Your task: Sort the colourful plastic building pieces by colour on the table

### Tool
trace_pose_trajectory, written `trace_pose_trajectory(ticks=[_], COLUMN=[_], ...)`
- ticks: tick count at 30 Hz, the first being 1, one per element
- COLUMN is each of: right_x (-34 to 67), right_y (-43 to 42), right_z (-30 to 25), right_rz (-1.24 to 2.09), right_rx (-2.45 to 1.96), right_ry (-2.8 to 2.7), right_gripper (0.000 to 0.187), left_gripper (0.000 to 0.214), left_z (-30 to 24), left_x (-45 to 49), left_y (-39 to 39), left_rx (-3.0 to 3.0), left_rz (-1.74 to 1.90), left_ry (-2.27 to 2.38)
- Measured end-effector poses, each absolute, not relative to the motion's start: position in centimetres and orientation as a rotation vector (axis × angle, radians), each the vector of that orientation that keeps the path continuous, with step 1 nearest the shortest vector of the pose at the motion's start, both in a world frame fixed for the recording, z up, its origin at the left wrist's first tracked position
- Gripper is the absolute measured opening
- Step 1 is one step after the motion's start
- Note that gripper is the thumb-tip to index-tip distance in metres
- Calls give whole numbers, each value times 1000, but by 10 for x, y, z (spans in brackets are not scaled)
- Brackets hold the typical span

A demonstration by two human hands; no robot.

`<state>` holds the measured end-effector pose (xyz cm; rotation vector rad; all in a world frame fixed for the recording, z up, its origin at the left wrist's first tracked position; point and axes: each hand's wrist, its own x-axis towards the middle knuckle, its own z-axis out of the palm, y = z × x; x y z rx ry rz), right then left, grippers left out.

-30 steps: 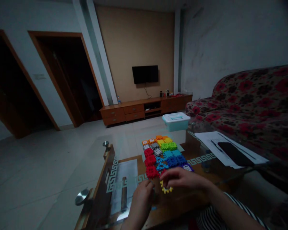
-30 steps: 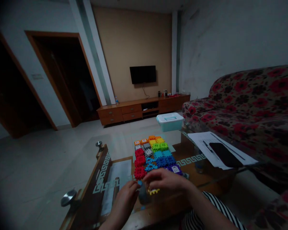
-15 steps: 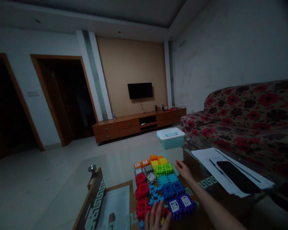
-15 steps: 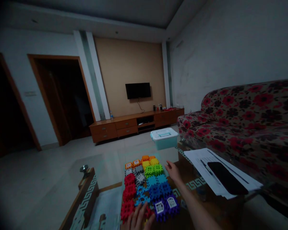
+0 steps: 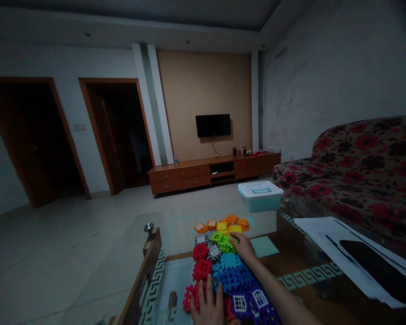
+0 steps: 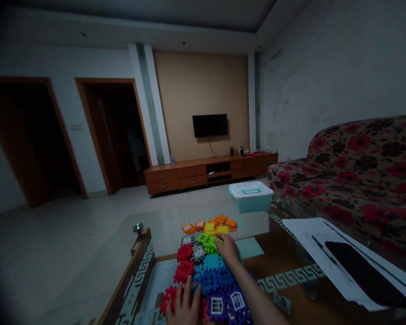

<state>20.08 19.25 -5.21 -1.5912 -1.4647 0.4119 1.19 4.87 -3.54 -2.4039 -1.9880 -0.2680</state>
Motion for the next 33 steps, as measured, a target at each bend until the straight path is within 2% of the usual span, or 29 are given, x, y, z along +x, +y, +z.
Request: trace_pose_trajectory(ticks=[6,10,14,16,19,21,24,26,29,31,33], right_x=[127,79,62,71,109,147,210,249,285,289,282], right_y=[176,159,145,139,124,110,82,62,39,31,29], right_z=[-20,-8,2,12,30,37,35,23,-2,-18,-29], right_rz=[466,554,586,539,463,445,471,506,601,651,660], right_rx=[-1588,-1422,-1327,-1372,-1487,-1569,-1693,-1841,-2015,-2156,-2257], right_ry=[-1912,-2151,-2163,-2091,-2001,-1989,-1965,-1904,-1879,-1902,-1937], right_gripper=[39,52,67,64,50,41,42,54,97,119,130], left_gripper=[52,48,44,45,45,44,49,63,84,89,89], left_z=[-20,-23,-22,-15,1,9,10,4,-10,-15,-16], left_x=[-40,-73,-96,-99,-93,-80,-55,-38,-16,-5,3], left_y=[53,62,74,77,72,61,37,22,9,11,19], left_rx=[-2242,-2101,-2004,-1927,-1876,-1991,-2317,-2513,-2695,-2715,-2658], left_rz=[-68,-80,-179,-214,-222,-259,-293,-242,-159,-147,-146], left_ry=[-2201,-2196,-2191,-2241,-2280,-2184,-1983,-1944,-1956,-1951,-1973])
